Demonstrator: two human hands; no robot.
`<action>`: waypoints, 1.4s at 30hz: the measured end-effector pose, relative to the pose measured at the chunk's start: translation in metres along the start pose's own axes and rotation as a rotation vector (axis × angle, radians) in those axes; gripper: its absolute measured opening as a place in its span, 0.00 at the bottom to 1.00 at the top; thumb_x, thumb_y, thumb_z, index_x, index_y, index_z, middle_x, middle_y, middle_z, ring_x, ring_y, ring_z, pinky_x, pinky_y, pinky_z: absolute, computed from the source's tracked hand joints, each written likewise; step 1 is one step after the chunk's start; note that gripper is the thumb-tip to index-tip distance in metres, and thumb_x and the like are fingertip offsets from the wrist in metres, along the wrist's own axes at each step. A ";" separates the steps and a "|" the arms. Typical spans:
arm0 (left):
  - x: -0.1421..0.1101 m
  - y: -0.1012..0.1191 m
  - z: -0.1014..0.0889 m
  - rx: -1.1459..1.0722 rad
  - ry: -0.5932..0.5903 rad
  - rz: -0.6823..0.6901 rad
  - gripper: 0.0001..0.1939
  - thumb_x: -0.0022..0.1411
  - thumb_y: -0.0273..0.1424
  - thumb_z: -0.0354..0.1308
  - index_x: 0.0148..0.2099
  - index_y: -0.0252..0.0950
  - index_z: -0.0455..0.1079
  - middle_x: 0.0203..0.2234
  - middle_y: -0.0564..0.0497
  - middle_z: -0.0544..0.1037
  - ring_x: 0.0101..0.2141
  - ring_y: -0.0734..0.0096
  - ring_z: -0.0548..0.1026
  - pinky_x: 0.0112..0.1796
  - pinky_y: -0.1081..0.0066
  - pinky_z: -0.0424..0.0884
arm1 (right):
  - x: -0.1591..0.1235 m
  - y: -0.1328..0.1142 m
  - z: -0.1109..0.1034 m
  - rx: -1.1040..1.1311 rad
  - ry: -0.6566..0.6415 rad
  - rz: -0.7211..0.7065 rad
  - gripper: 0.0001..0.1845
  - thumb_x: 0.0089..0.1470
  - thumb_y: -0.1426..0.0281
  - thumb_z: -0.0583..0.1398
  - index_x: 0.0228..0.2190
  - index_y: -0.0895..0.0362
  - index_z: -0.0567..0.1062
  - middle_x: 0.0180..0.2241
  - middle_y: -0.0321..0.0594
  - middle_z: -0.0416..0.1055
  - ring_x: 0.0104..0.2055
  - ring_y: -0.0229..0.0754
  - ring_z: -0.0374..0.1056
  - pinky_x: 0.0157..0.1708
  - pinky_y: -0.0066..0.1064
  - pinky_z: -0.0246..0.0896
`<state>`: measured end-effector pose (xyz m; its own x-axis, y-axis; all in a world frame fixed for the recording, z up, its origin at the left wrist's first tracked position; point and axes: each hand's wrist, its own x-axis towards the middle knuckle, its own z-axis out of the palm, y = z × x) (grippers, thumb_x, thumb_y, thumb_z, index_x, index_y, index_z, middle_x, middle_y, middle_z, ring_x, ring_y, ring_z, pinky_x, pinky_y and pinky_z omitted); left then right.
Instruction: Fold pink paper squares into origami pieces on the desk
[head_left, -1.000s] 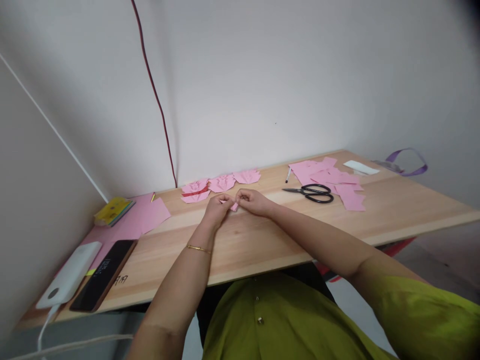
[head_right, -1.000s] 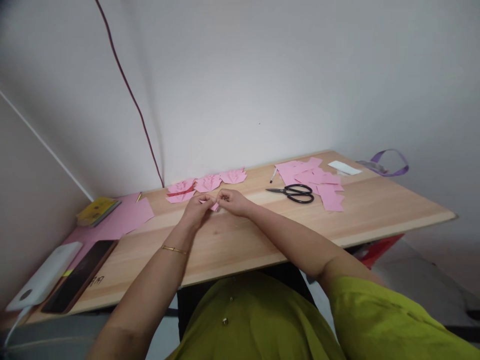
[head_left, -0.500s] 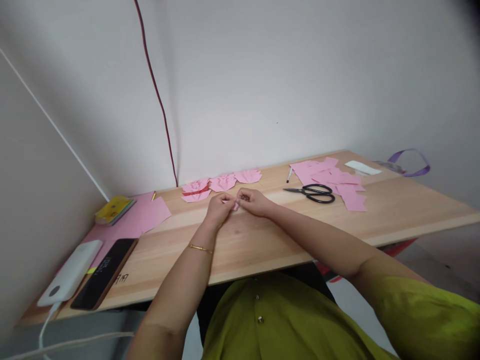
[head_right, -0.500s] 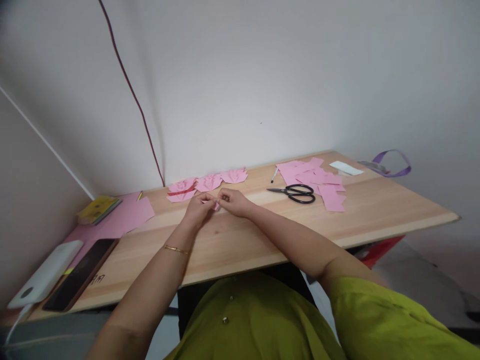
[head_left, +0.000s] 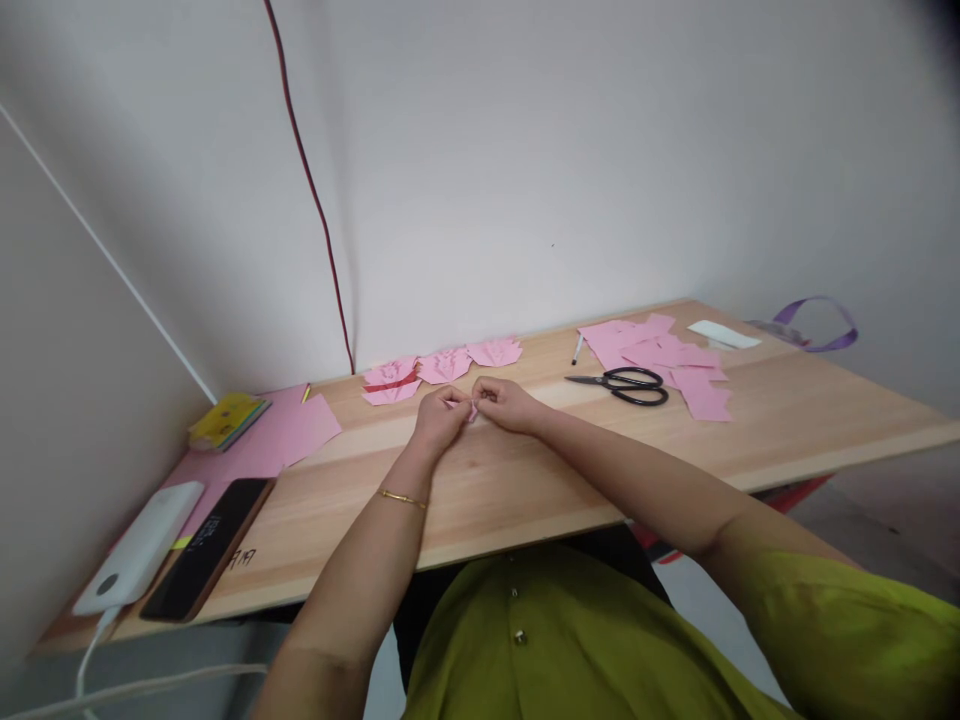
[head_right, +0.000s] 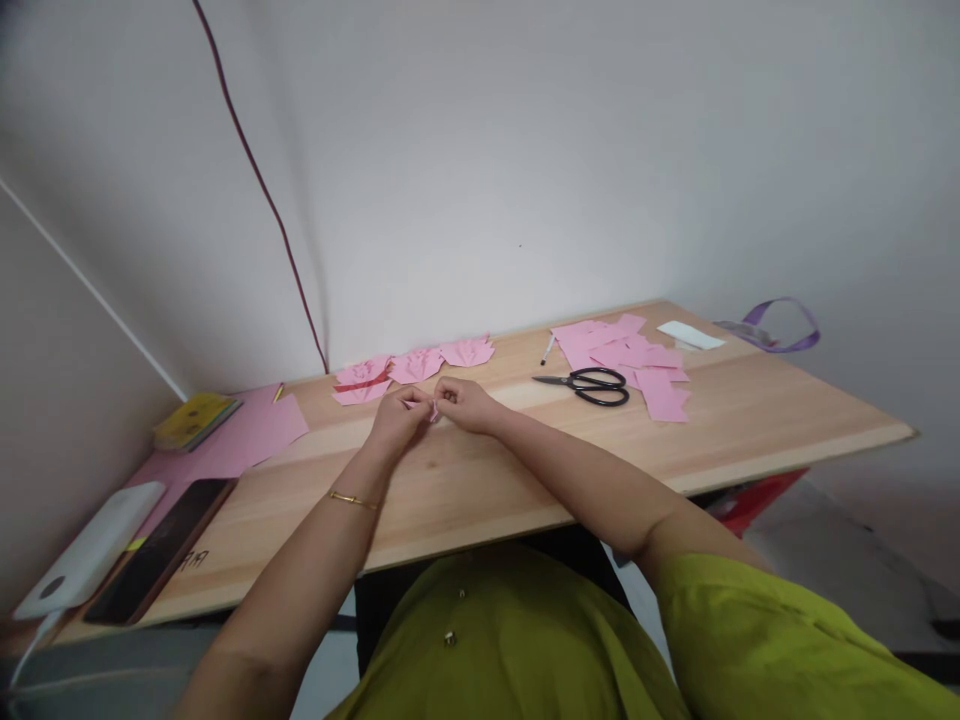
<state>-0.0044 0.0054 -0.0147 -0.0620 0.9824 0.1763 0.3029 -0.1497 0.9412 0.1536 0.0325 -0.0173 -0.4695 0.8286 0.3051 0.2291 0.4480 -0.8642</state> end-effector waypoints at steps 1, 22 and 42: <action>0.000 0.000 0.000 -0.003 0.001 0.000 0.02 0.41 0.28 0.59 0.21 0.34 0.70 0.18 0.54 0.72 0.21 0.76 0.66 0.24 0.76 0.59 | 0.000 0.000 0.000 0.006 -0.001 0.001 0.03 0.44 0.71 0.55 0.22 0.58 0.66 0.21 0.31 0.62 0.25 0.34 0.55 0.26 0.25 0.49; -0.001 0.002 0.002 -0.210 0.029 -0.061 0.05 0.42 0.29 0.61 0.23 0.33 0.70 0.18 0.55 0.71 0.21 0.77 0.66 0.26 0.75 0.60 | 0.000 -0.002 -0.005 0.105 -0.029 0.071 0.10 0.46 0.64 0.58 0.25 0.58 0.69 0.25 0.34 0.67 0.28 0.36 0.61 0.31 0.27 0.55; -0.003 0.007 0.000 -0.023 -0.015 -0.009 0.02 0.41 0.27 0.59 0.21 0.34 0.71 0.17 0.54 0.72 0.21 0.76 0.65 0.24 0.76 0.58 | 0.000 -0.007 -0.003 0.050 0.004 0.068 0.03 0.41 0.71 0.56 0.20 0.57 0.65 0.20 0.30 0.61 0.25 0.34 0.55 0.26 0.25 0.49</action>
<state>-0.0022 0.0013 -0.0085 -0.0500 0.9853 0.1631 0.2803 -0.1429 0.9492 0.1545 0.0301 -0.0105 -0.4512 0.8576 0.2468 0.2176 0.3740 -0.9016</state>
